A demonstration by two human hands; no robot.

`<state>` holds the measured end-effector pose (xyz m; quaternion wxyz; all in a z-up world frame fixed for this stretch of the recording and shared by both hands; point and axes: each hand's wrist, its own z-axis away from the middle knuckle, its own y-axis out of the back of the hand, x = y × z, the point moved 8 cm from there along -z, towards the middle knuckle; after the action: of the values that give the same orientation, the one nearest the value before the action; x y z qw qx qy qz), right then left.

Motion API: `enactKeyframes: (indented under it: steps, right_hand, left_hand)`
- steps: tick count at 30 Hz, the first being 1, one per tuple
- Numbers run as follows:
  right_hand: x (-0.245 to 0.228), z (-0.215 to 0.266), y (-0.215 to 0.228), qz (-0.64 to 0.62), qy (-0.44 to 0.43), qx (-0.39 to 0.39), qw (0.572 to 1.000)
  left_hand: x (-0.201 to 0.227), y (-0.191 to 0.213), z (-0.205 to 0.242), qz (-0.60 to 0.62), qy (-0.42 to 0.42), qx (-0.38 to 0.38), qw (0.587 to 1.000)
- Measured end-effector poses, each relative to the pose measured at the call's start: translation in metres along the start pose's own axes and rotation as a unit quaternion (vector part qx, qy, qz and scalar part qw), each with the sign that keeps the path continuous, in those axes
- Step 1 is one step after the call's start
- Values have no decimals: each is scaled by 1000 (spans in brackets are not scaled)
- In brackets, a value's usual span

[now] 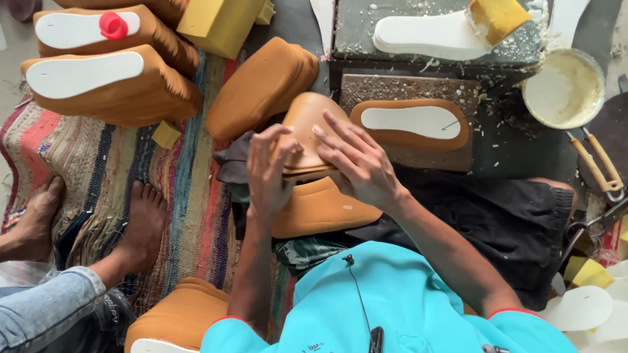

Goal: The person sits on the floor and assembles sandal soles: they spread white paste onto a white insole with a sponge, press the insole onto a brown sole, then set the finished pair onto a stack beside them, repeating the process for additional pairs.

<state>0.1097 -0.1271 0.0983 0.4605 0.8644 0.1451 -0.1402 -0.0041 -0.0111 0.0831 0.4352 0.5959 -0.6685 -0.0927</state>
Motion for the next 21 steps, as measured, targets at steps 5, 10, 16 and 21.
enactKeyframes:
  steps: [5, 10, 16, 21]
  right_hand:
    - [-20, -12, 39, -3, 34, 2, 999]
    - [-16, -28, 75, -16, -7, -3, 1000]
    - [7, -21, 103, -123, -158, 21, 979]
    - [49, 58, 26, -548, -457, 9, 701]
  left_hand:
    - [15, 8, -10, 81, 15, -25, 996]
    - [8, 30, -39, 159, 63, -89, 981]
    - [-2, 47, -33, 126, 94, -331, 931]
    - [-2, 53, -20, 218, 175, -447, 849]
